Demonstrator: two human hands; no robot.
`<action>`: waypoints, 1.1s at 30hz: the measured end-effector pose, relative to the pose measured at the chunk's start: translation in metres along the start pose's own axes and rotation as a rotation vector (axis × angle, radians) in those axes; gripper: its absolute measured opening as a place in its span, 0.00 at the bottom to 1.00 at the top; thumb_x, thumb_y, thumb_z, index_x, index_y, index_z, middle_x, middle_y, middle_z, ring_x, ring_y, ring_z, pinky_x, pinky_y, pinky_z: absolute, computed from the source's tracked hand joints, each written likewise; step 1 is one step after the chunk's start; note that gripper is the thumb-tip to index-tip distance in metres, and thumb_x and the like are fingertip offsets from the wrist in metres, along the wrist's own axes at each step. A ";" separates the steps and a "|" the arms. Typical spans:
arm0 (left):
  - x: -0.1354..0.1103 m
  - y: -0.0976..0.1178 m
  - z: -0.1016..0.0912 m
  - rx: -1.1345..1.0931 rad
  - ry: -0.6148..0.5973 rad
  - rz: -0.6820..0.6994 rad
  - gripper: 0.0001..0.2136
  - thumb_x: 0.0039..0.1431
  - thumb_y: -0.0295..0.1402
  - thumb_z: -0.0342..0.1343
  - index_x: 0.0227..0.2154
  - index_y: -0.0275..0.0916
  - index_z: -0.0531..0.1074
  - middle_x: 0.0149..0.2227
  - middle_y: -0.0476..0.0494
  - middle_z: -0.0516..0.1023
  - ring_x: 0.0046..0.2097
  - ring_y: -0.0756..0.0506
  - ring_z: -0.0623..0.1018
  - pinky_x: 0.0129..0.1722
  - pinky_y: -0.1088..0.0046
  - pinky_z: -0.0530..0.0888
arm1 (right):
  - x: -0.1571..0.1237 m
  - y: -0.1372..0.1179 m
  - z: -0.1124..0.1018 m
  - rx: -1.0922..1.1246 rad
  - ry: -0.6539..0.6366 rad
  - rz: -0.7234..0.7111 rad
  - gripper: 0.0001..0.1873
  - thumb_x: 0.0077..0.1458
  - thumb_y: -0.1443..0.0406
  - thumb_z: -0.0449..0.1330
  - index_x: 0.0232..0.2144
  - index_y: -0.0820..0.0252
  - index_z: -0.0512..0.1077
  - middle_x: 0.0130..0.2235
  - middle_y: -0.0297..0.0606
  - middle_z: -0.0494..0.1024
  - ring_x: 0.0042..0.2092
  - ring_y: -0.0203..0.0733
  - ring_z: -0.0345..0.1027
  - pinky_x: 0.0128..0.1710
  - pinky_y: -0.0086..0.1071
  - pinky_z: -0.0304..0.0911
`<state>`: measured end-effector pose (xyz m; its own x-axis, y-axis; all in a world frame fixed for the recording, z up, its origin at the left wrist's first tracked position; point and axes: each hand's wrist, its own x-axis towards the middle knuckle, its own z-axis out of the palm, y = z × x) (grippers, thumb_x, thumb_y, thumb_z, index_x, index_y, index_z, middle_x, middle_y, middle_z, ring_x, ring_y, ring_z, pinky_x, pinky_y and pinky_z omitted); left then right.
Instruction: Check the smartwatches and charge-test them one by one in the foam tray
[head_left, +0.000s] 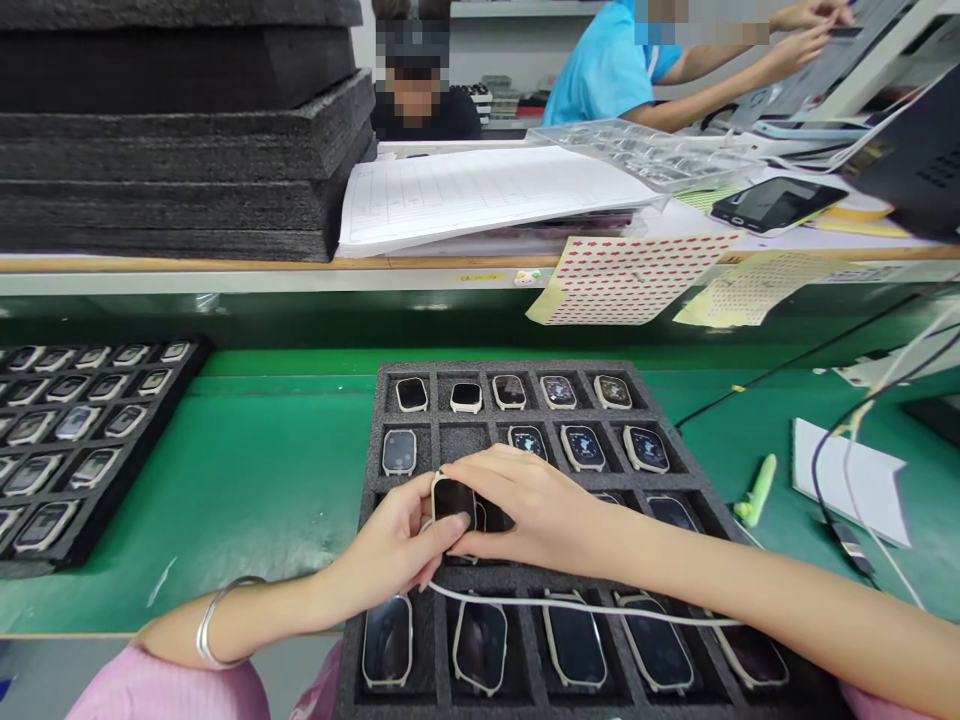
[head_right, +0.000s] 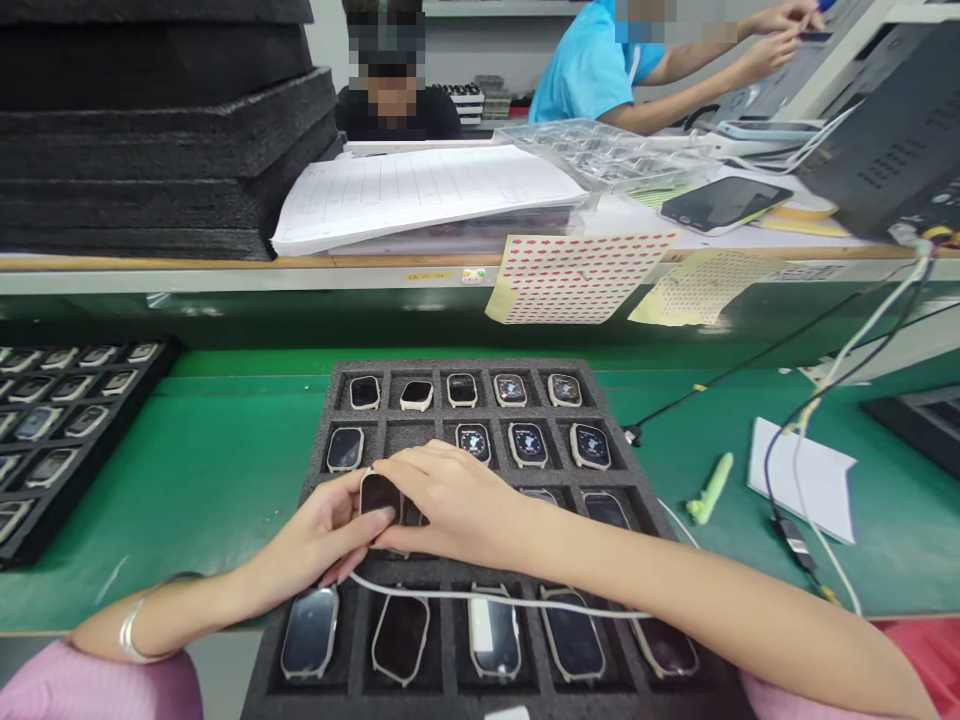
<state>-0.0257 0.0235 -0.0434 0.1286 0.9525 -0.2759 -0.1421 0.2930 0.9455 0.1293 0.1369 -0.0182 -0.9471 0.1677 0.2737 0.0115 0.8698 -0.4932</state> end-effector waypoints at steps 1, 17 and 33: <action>0.000 0.000 0.000 0.000 0.000 -0.002 0.18 0.58 0.44 0.55 0.43 0.34 0.65 0.15 0.60 0.59 0.13 0.57 0.58 0.11 0.84 0.53 | -0.001 0.001 0.001 0.002 0.005 -0.002 0.17 0.54 0.61 0.64 0.44 0.64 0.69 0.42 0.45 0.77 0.43 0.46 0.71 0.43 0.40 0.66; 0.001 0.001 -0.005 -0.160 -0.070 -0.024 0.12 0.58 0.39 0.56 0.35 0.34 0.68 0.18 0.54 0.67 0.12 0.58 0.57 0.11 0.83 0.48 | -0.002 -0.002 0.004 0.264 0.061 0.145 0.21 0.50 0.60 0.67 0.44 0.64 0.71 0.36 0.40 0.75 0.36 0.42 0.70 0.36 0.33 0.66; 0.008 -0.002 -0.010 -0.473 -0.229 0.006 0.12 0.59 0.37 0.55 0.30 0.29 0.72 0.20 0.42 0.76 0.10 0.60 0.55 0.08 0.83 0.48 | 0.002 0.002 0.012 1.102 0.088 0.328 0.16 0.63 0.60 0.54 0.50 0.62 0.68 0.31 0.36 0.76 0.25 0.35 0.72 0.31 0.30 0.69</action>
<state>-0.0339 0.0318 -0.0492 0.3303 0.9273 -0.1762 -0.5643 0.3436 0.7507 0.1236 0.1335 -0.0284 -0.9243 0.3803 0.0336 -0.0739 -0.0918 -0.9930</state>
